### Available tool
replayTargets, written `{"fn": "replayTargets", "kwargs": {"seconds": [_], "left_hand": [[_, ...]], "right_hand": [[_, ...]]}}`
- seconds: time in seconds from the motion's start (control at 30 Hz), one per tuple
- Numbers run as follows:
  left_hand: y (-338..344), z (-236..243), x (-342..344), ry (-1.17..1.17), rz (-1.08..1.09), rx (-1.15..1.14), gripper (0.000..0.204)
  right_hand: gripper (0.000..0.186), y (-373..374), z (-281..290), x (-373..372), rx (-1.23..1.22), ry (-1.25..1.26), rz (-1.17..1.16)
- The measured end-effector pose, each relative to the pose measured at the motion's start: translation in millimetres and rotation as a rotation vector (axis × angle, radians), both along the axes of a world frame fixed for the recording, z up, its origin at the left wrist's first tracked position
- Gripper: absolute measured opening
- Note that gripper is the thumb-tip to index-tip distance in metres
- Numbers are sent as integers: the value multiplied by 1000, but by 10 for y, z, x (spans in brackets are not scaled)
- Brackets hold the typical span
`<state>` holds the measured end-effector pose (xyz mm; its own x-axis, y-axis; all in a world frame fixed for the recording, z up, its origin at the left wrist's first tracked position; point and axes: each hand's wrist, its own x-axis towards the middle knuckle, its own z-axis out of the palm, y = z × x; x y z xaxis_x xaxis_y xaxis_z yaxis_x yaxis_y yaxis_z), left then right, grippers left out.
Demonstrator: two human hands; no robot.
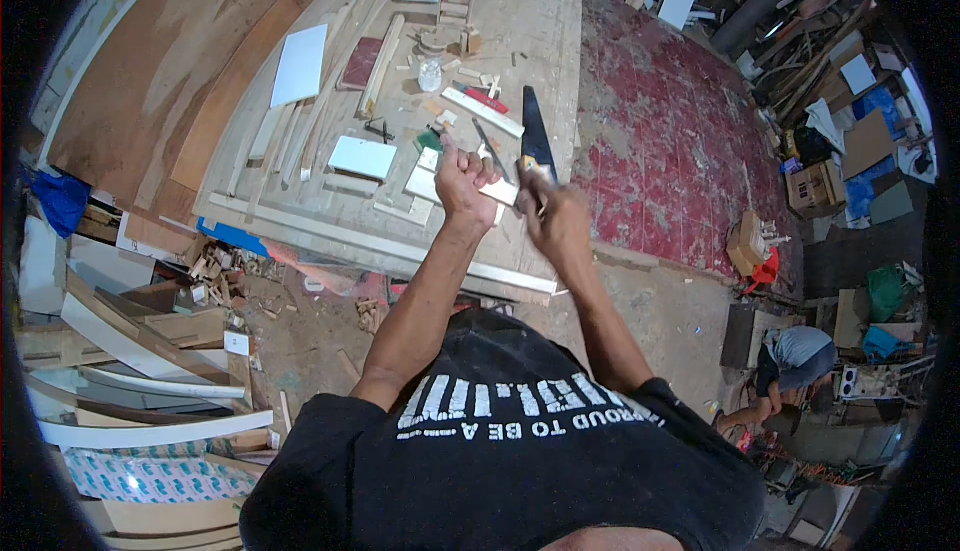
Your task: Measuring, marking, and sawing small wooden pieces for a project.
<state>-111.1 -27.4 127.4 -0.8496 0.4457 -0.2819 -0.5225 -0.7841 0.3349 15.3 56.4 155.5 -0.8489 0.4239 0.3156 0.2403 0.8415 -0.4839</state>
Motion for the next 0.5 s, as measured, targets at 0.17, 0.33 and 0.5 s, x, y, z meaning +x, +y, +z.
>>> {"fn": "replayTargets", "kwargs": {"seconds": [0.17,0.33,0.5], "left_hand": [[-95,37,-45,-9,-61,23,48],[-229,-46,30,233,-482,-86,19],[-379,194,328,600,-565,-356,30]], "right_hand": [[31,-214,-118,153,83,218,84],[33,202,106,86,-68,151,-95],[42,182,283,-69,-79,283,264]]}}
